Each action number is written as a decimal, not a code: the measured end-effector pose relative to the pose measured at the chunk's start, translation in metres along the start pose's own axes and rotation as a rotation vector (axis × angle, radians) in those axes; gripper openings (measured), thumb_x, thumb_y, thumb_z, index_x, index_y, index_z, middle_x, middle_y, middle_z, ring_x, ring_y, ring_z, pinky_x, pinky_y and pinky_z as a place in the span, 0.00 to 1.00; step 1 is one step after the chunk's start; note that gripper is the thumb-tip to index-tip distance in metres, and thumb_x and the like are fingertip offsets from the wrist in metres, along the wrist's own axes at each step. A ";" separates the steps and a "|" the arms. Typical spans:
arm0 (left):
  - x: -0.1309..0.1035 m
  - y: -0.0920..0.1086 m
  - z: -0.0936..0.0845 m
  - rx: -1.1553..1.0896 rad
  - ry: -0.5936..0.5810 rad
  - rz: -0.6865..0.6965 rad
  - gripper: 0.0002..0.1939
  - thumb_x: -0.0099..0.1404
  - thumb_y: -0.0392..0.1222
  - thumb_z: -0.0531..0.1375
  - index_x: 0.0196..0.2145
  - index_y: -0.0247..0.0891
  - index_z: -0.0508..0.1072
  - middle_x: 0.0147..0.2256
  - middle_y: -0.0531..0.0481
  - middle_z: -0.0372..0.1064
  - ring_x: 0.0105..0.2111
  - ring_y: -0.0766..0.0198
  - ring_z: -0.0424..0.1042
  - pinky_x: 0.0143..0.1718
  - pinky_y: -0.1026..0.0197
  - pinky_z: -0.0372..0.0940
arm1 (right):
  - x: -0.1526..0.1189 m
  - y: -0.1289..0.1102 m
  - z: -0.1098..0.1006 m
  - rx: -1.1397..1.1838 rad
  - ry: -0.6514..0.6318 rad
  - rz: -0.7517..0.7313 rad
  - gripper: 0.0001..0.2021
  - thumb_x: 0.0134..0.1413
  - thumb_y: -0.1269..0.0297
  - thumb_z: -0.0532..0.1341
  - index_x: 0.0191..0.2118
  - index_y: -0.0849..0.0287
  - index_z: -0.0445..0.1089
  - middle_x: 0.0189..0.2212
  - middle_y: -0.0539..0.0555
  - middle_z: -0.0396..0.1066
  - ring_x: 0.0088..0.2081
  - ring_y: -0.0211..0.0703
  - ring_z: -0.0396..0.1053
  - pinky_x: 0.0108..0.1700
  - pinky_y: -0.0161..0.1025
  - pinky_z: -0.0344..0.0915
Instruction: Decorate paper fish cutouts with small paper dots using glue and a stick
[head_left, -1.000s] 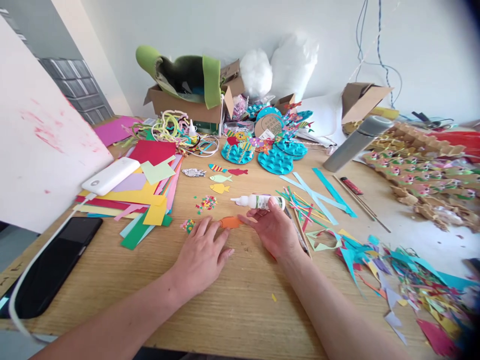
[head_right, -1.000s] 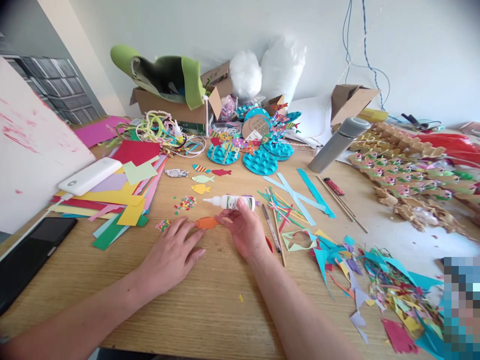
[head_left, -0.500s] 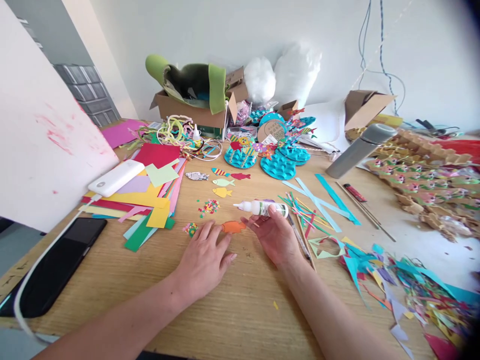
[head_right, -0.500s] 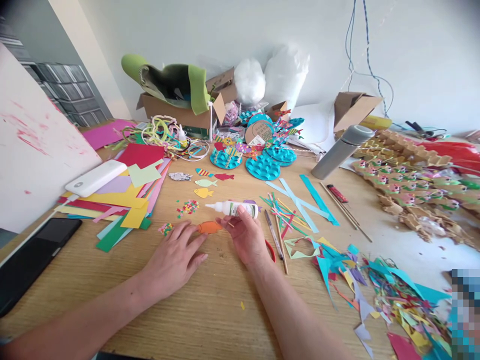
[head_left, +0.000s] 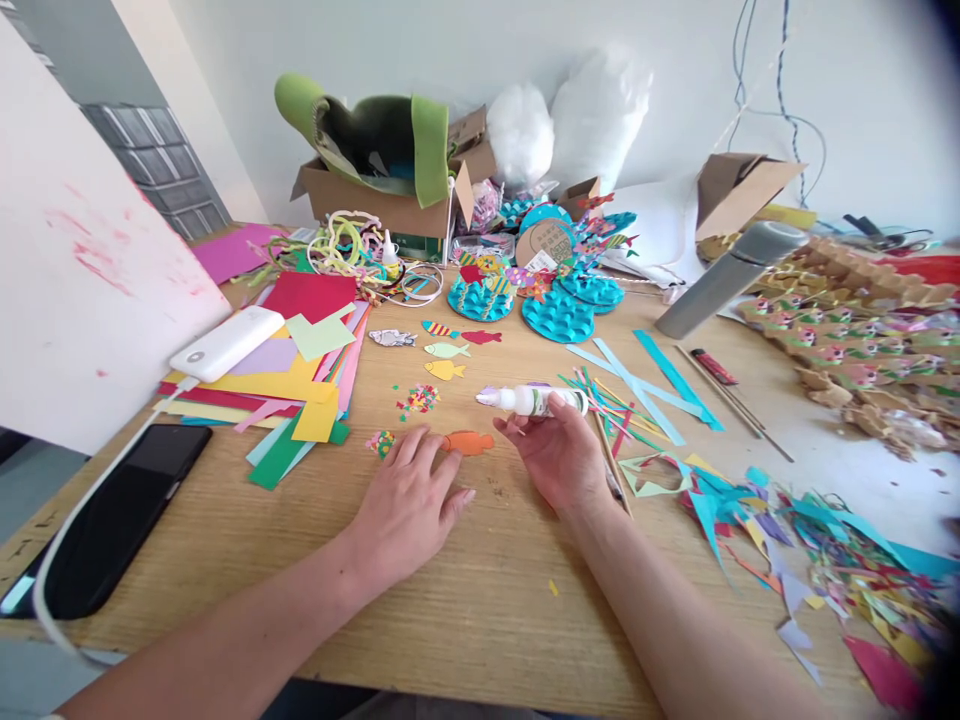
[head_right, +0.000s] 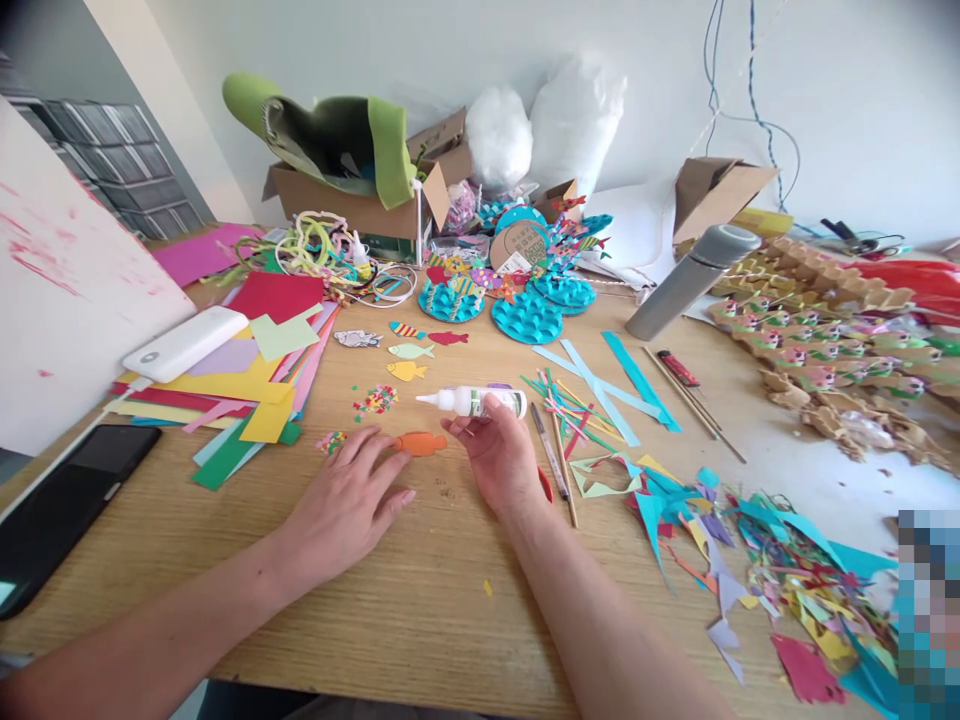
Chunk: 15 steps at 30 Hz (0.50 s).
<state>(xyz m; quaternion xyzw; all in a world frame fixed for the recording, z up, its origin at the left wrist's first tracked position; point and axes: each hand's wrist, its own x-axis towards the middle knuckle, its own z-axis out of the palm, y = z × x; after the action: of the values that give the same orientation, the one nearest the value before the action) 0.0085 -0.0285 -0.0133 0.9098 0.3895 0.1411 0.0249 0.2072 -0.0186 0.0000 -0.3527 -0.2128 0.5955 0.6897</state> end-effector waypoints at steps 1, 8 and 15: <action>0.000 0.000 0.000 -0.003 0.000 -0.006 0.20 0.70 0.49 0.53 0.52 0.34 0.71 0.51 0.39 0.65 0.58 0.46 0.57 0.59 0.42 0.58 | 0.000 0.000 0.000 0.010 -0.003 0.003 0.08 0.46 0.58 0.67 0.30 0.55 0.74 0.21 0.48 0.73 0.26 0.40 0.70 0.45 0.47 0.72; 0.000 0.001 0.000 0.006 -0.001 -0.004 0.22 0.70 0.49 0.53 0.54 0.32 0.70 0.53 0.39 0.65 0.59 0.45 0.55 0.61 0.42 0.55 | -0.004 0.002 0.002 0.042 -0.033 0.059 0.09 0.45 0.58 0.69 0.29 0.56 0.73 0.22 0.48 0.74 0.25 0.38 0.70 0.48 0.53 0.71; 0.000 0.001 0.001 0.015 -0.010 0.011 0.21 0.70 0.50 0.53 0.54 0.34 0.70 0.52 0.39 0.66 0.58 0.45 0.57 0.59 0.42 0.58 | -0.002 0.003 0.000 0.043 -0.036 0.074 0.11 0.44 0.55 0.70 0.30 0.55 0.72 0.24 0.46 0.74 0.23 0.36 0.69 0.47 0.51 0.72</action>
<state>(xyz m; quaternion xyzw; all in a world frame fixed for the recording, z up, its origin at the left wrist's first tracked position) 0.0092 -0.0288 -0.0142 0.9128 0.3855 0.1335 0.0192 0.2047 -0.0206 -0.0014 -0.3347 -0.1991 0.6312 0.6708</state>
